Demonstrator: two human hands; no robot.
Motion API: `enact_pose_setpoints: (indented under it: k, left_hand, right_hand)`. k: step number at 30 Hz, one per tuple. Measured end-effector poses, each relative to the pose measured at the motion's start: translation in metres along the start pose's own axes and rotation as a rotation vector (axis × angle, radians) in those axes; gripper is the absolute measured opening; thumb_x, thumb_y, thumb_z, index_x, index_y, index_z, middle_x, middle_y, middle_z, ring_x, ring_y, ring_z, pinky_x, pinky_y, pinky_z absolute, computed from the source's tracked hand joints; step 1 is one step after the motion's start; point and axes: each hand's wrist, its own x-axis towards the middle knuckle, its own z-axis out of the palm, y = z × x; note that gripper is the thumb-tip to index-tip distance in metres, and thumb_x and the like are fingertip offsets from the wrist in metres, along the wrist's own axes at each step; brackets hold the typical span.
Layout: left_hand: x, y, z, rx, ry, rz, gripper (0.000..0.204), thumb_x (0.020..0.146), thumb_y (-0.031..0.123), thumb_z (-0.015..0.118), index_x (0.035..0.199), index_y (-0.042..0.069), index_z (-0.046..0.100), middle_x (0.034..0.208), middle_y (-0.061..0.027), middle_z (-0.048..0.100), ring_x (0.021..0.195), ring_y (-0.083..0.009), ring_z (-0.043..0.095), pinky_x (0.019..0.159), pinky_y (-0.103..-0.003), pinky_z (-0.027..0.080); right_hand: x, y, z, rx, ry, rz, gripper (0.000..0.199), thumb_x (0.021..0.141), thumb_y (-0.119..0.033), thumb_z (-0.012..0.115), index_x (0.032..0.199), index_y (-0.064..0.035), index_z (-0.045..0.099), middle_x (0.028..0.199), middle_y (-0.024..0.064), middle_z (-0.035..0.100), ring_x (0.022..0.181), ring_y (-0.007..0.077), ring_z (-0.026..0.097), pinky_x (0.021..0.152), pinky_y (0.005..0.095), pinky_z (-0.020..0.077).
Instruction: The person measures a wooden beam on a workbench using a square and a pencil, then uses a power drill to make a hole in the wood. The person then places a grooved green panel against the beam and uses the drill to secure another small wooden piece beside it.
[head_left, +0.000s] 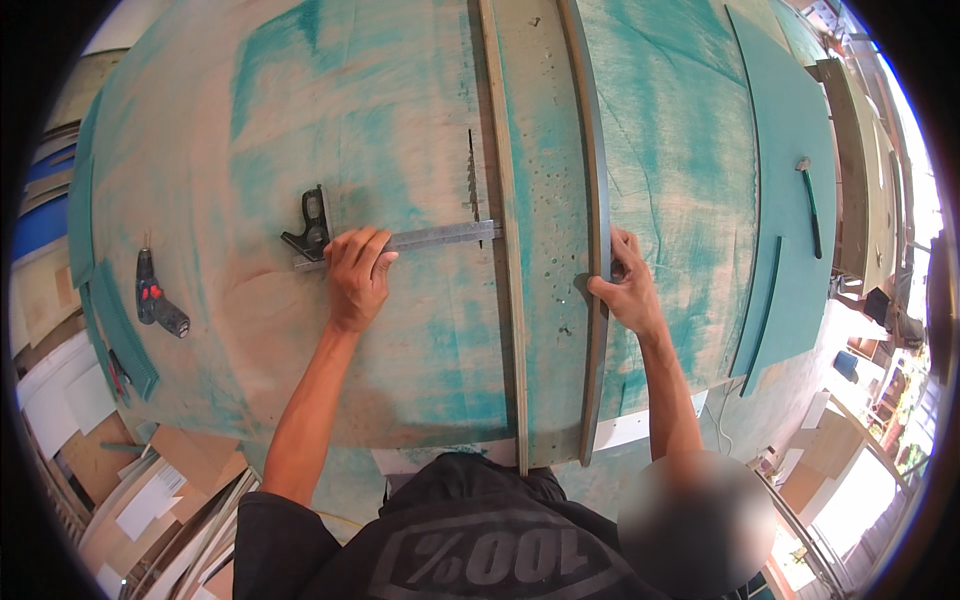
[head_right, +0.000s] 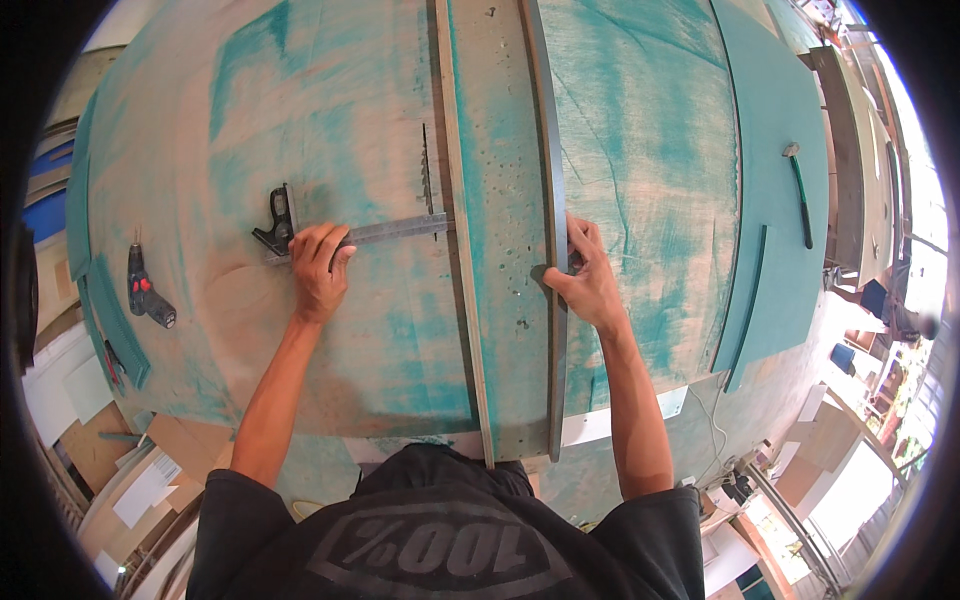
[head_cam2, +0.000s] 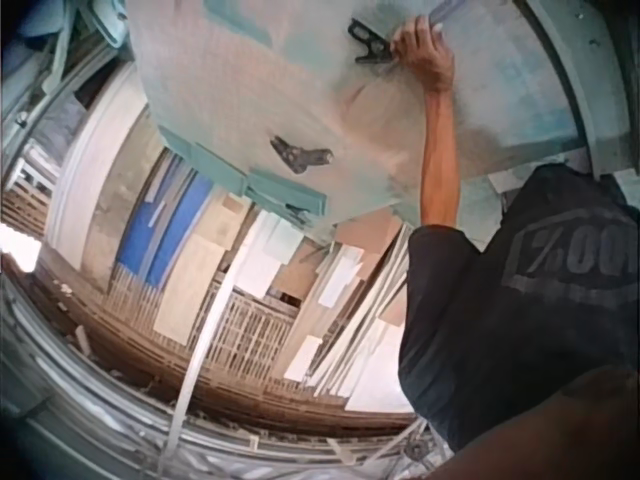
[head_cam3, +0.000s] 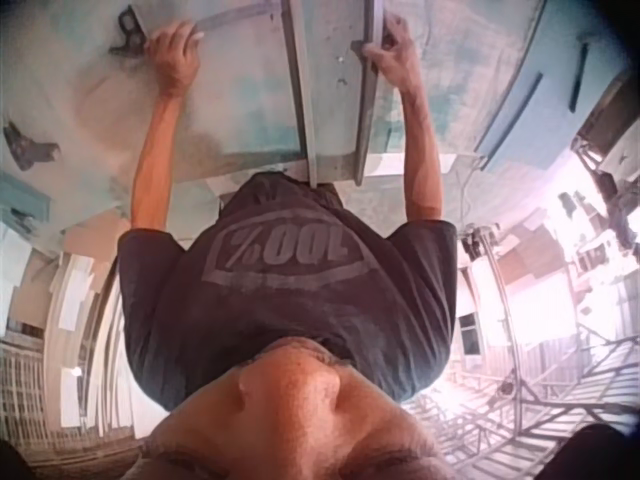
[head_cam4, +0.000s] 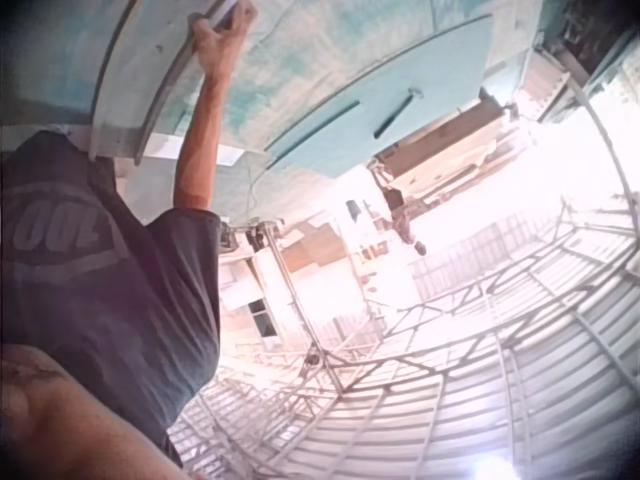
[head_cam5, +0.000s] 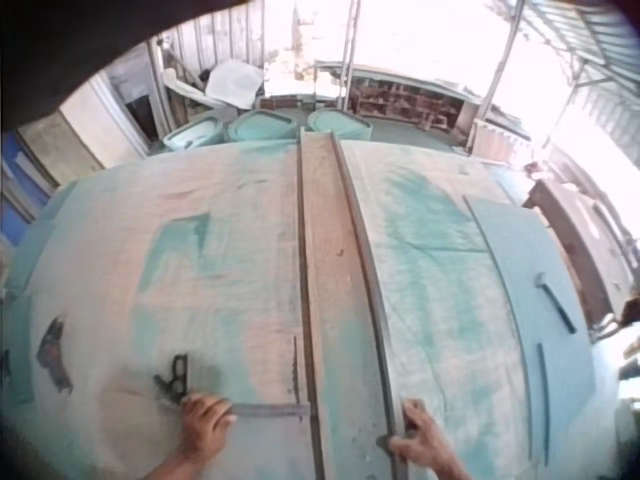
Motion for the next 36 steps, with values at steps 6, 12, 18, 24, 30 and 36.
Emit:
enact_pose_setpoints:
  k: [6,12,18,24,30,36]
  left_hand:
    - [0.001,0.001,0.0,0.039,-0.009,0.014,0.025,0.1,0.029,0.065,0.116,0.01,0.068,0.113,-0.004,0.065,0.107,-0.0253,0.059,0.096,-0.041,0.042]
    - [0.001,0.001,0.002,0.046,-0.015,-0.002,0.024,0.101,0.03,0.064,0.117,0.011,0.068,0.113,-0.0034,0.065,0.108,-0.0251,0.058,0.096,-0.041,0.042]
    - [0.003,0.001,-0.001,0.021,-0.023,-0.005,0.024,0.101,0.03,0.065,0.116,0.011,0.068,0.113,-0.0036,0.065,0.108,-0.0261,0.058,0.096,-0.042,0.042]
    - [0.001,0.0,0.001,0.015,-0.02,-0.017,0.026,0.098,0.029,0.069,0.116,0.01,0.068,0.113,-0.0041,0.065,0.108,-0.0267,0.058,0.095,-0.042,0.042]
    - [0.002,0.0,-0.001,0.012,-0.029,0.003,0.029,0.1,0.031,0.067,0.118,0.009,0.068,0.113,-0.0065,0.065,0.106,-0.0281,0.059,0.094,-0.043,0.043]
    - [0.002,-0.001,0.0,-0.01,-0.023,-0.003,0.028,0.099,0.03,0.067,0.118,0.009,0.068,0.113,-0.0064,0.066,0.105,-0.0282,0.059,0.093,-0.042,0.044]
  right_hand:
    - [0.0,0.014,-0.002,0.019,-0.007,-0.057,0.092,0.072,-0.038,0.077,0.155,-0.0103,0.051,0.125,0.0064,0.05,0.11,0.0197,0.049,0.094,0.0331,0.0449]
    - [-0.001,0.01,0.0,0.027,-0.007,-0.015,0.092,0.073,-0.042,0.077,0.156,-0.0107,0.05,0.125,0.0059,0.049,0.11,0.0197,0.049,0.093,0.0342,0.0452]
    - [-0.001,0.008,0.0,0.004,-0.003,-0.055,0.087,0.075,-0.03,0.074,0.156,-0.0113,0.05,0.128,0.0074,0.049,0.114,0.0215,0.049,0.098,0.0339,0.0449]
    - [-0.003,0.005,-0.001,-0.053,-0.002,-0.088,0.082,0.088,-0.027,0.07,0.162,-0.0097,0.038,0.145,0.0143,0.046,0.128,0.0284,0.048,0.108,0.0398,0.0437]
    - [-0.006,0.015,0.02,0.006,0.138,-0.315,0.076,0.106,-0.031,0.049,0.167,-0.0024,0.013,0.174,0.0195,0.012,0.161,0.0325,0.013,0.127,0.0471,0.0215]
    - [0.0,0.011,0.019,0.105,0.21,-0.328,0.078,0.106,-0.032,0.047,0.166,-0.0002,0.007,0.174,0.0199,0.01,0.161,0.0342,0.01,0.129,0.0445,0.0112]
